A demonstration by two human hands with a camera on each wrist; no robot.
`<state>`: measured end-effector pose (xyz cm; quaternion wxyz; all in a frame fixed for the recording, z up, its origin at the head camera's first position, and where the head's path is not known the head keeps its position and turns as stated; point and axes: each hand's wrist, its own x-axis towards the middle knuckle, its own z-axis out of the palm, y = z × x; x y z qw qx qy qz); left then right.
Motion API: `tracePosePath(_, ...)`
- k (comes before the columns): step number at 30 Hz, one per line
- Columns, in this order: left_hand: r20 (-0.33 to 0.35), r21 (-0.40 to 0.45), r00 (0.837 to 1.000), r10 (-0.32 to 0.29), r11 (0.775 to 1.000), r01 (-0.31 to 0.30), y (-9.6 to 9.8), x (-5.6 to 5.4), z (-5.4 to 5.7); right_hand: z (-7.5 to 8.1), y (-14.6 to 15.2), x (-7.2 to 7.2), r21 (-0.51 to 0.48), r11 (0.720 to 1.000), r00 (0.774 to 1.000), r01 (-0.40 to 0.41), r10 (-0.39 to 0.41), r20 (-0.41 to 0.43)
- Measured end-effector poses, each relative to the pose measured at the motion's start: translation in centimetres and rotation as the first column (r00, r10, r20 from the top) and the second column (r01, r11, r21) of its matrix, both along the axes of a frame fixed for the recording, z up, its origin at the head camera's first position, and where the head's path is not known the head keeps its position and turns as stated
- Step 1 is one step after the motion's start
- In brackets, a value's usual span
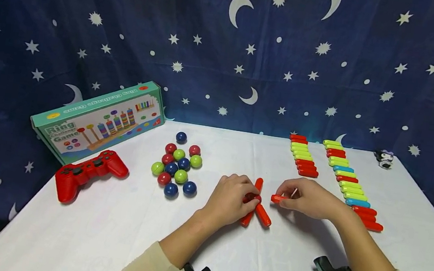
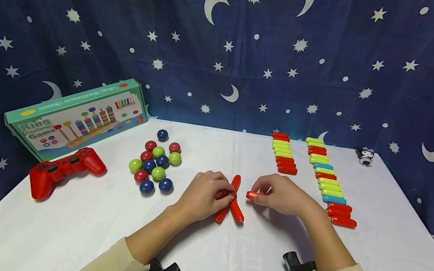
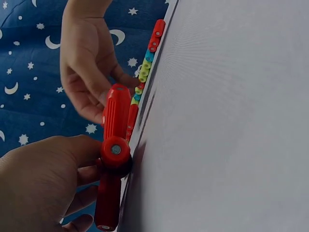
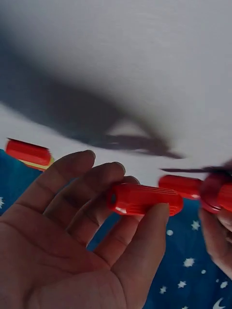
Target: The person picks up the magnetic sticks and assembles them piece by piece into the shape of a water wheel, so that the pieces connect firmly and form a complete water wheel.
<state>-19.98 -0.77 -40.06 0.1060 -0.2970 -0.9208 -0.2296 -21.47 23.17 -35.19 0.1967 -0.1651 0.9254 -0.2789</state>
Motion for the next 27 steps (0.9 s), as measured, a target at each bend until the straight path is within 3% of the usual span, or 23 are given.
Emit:
tracePosePath(11,-0.009,-0.008,1.000,-0.012,1.000,0.012,0.1,0.0,-0.1,-0.5,-2.1,-0.2,-0.016,0.999,1.000,-0.030,0.030,-0.004)
tracePosePath(20,-0.012,-0.008,1.000,-0.015,1.000,0.015,0.0,0.0,0.0,-1.1,-2.1,-0.1,-0.026,1.000,1.000,0.002,-0.001,0.013)
tracePosePath(24,-0.010,0.046,1.000,-0.012,0.999,0.012,-0.5,-0.6,0.5,-1.2,-2.1,-0.1,-0.038,0.999,1.000,0.003,-0.003,0.010)
tracePosePath(27,0.007,0.133,1.000,-0.004,0.991,0.003,-1.5,-1.2,1.7,-1.0,-2.2,-0.2,-0.039,0.999,1.000,-0.002,0.003,0.016)
